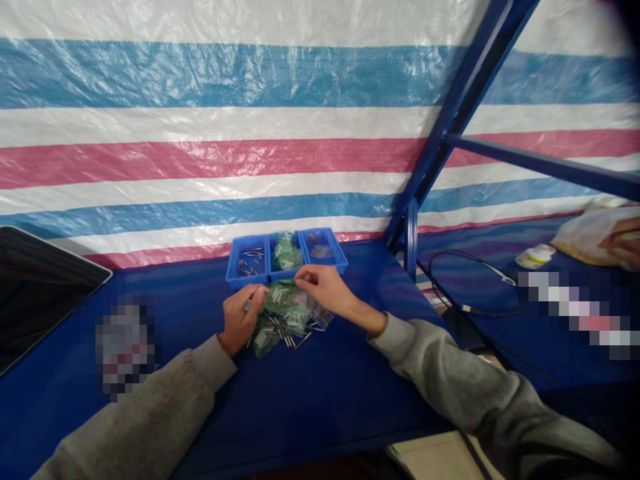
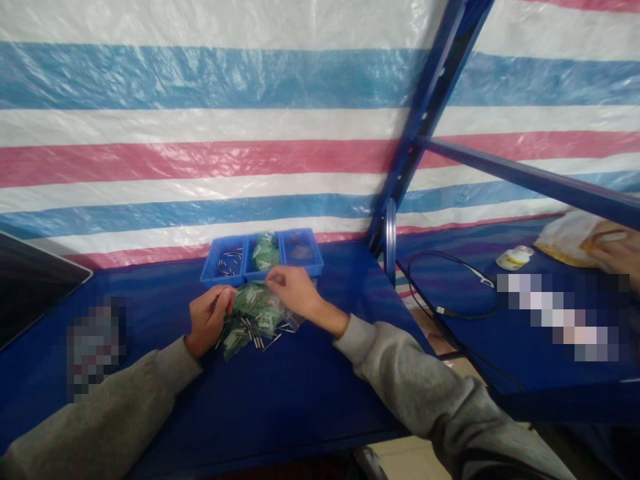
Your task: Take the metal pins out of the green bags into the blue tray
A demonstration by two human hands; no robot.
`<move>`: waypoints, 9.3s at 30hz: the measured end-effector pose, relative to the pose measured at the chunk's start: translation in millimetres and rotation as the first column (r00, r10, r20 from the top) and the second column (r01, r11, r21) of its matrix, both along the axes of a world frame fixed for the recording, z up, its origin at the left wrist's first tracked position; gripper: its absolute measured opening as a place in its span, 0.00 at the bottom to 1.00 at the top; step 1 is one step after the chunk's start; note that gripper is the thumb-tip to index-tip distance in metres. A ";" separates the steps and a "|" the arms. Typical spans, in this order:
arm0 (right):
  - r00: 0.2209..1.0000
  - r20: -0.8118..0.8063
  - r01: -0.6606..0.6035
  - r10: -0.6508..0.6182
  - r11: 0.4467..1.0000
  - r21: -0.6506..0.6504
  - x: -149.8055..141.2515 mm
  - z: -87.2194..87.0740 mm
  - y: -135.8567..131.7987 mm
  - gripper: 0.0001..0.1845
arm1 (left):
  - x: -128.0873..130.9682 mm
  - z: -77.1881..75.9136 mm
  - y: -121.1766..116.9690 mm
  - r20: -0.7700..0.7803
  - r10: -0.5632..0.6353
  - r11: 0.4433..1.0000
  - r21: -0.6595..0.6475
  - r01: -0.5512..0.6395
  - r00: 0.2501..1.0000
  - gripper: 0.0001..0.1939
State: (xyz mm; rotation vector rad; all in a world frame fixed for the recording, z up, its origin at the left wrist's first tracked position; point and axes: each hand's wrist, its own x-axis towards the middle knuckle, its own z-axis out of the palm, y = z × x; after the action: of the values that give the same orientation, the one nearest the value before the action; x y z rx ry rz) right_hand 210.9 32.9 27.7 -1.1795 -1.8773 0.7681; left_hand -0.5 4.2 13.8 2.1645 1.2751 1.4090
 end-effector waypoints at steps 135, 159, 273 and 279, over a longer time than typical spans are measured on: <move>0.989 -0.092 -0.112 0.114 0.993 0.029 -19.6 -38.3 -22.7 0.14 | 7.4 0.4 11.0 -0.290 -0.238 0.958 -0.230 0.174 0.927 0.12; 0.990 -0.107 -0.092 0.093 0.996 0.015 -20.9 -39.8 -22.2 0.13 | 7.3 -0.6 11.3 -0.330 -0.230 0.963 -0.214 0.164 0.916 0.12; 0.987 0.058 -0.159 0.151 0.974 0.162 -17.1 -36.9 -24.6 0.10 | 7.6 -12.1 16.4 -0.436 -0.226 0.974 -0.069 0.218 0.871 0.10; 0.988 0.065 -0.152 0.143 0.974 0.166 -16.9 -35.9 -24.8 0.09 | 7.2 -13.0 16.9 -0.432 -0.226 0.974 -0.072 0.217 0.873 0.10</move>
State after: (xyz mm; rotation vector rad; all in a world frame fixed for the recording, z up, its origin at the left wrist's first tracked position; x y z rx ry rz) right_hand 194.0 8.1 -8.2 -0.9706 -2.0480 0.6461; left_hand 6.8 21.1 0.9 2.6110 1.1113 0.8396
